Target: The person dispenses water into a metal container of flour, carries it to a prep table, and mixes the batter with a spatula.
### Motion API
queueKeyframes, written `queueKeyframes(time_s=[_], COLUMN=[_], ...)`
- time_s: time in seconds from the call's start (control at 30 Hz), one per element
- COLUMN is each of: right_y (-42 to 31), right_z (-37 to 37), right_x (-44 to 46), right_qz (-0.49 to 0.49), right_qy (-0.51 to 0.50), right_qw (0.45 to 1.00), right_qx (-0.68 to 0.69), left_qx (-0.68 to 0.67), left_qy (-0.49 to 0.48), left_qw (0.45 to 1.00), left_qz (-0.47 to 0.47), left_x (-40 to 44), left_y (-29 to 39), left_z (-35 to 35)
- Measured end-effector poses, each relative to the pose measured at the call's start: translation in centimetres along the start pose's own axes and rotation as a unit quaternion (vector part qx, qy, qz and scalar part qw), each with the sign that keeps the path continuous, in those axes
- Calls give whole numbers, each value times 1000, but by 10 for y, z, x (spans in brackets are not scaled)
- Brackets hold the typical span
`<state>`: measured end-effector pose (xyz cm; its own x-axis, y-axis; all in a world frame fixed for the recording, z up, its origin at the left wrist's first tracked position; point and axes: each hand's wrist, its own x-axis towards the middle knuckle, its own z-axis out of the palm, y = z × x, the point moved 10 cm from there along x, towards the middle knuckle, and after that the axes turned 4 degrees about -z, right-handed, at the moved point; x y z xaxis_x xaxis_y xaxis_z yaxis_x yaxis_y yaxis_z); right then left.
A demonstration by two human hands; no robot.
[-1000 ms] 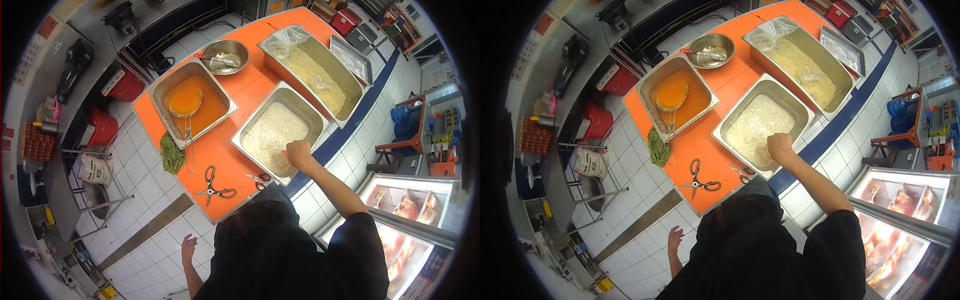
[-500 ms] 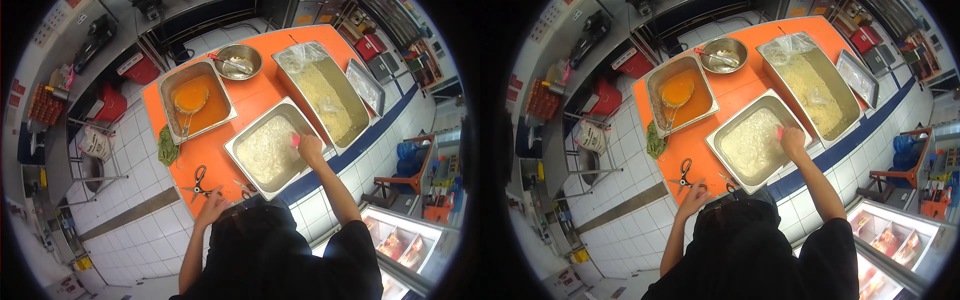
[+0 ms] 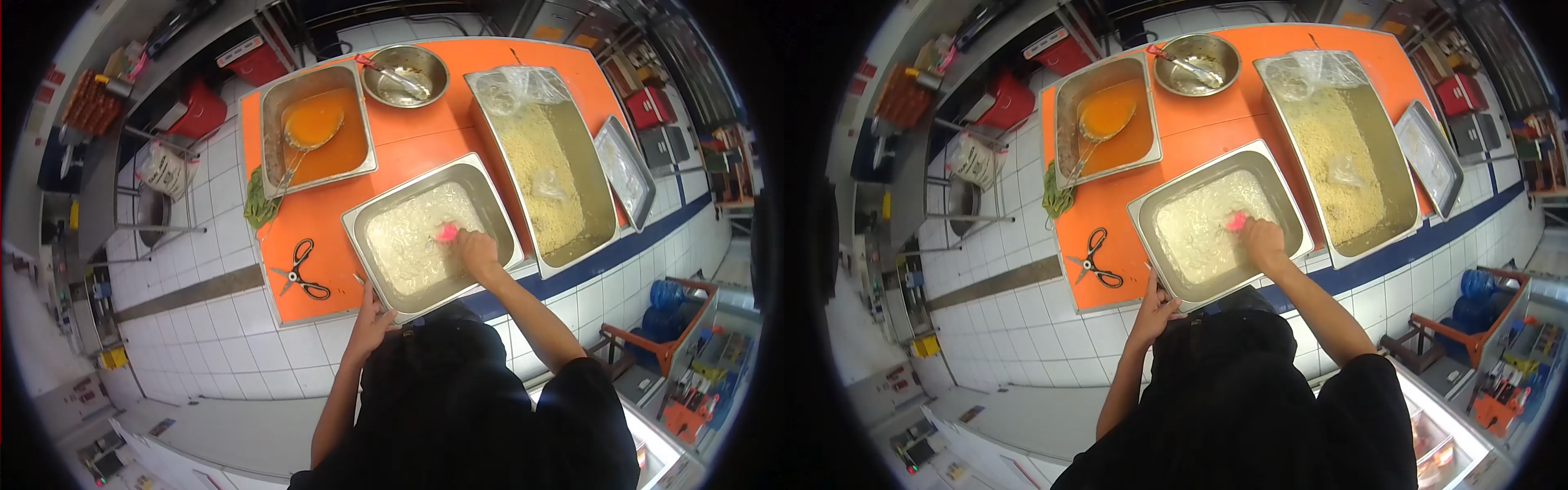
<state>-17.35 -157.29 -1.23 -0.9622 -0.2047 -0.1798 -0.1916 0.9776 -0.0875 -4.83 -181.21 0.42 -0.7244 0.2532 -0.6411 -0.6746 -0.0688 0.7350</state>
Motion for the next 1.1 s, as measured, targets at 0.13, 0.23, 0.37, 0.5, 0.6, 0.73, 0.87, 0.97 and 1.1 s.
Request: queueKeyframes(time_s=[0.13,0.23,0.37,0.5,0.6,0.73,0.87,0.97,1.1], right_y=[-23,-17,-20,-35,-8,-32,-17,-7,-44], right_z=[15,3,3,21,-7,-4,-4,-7,11], right_x=[0,-5,16,-2,15,14,10,25,9], right_qz=[-102,-149,-57,-133,-98,-125,-128,-64,-182], right_qy=[16,-16,-41,-86,-43,0,-14,14,7], right_qw=[995,988,998,987,993,992,991,998,983], right_qx=[17,-44,-1,-40,-48,-29,-28,-2,-34], left_qx=[-1,-40,-59,-100,-110,-94,-90,-98,-81], left_qy=[44,73,77,85,87,86,83,81,88], left_qw=[999,996,995,991,989,991,992,992,993], left_qz=[20,27,28,26,36,39,6,1,5], left_x=[-6,-8,-17,-14,-13,-15,-19,-15,-17], left_y=[-7,-25,-24,-30,-29,-21,-13,-22,-14], left_z=[-2,-6,8,11,13,15,15,16,14])
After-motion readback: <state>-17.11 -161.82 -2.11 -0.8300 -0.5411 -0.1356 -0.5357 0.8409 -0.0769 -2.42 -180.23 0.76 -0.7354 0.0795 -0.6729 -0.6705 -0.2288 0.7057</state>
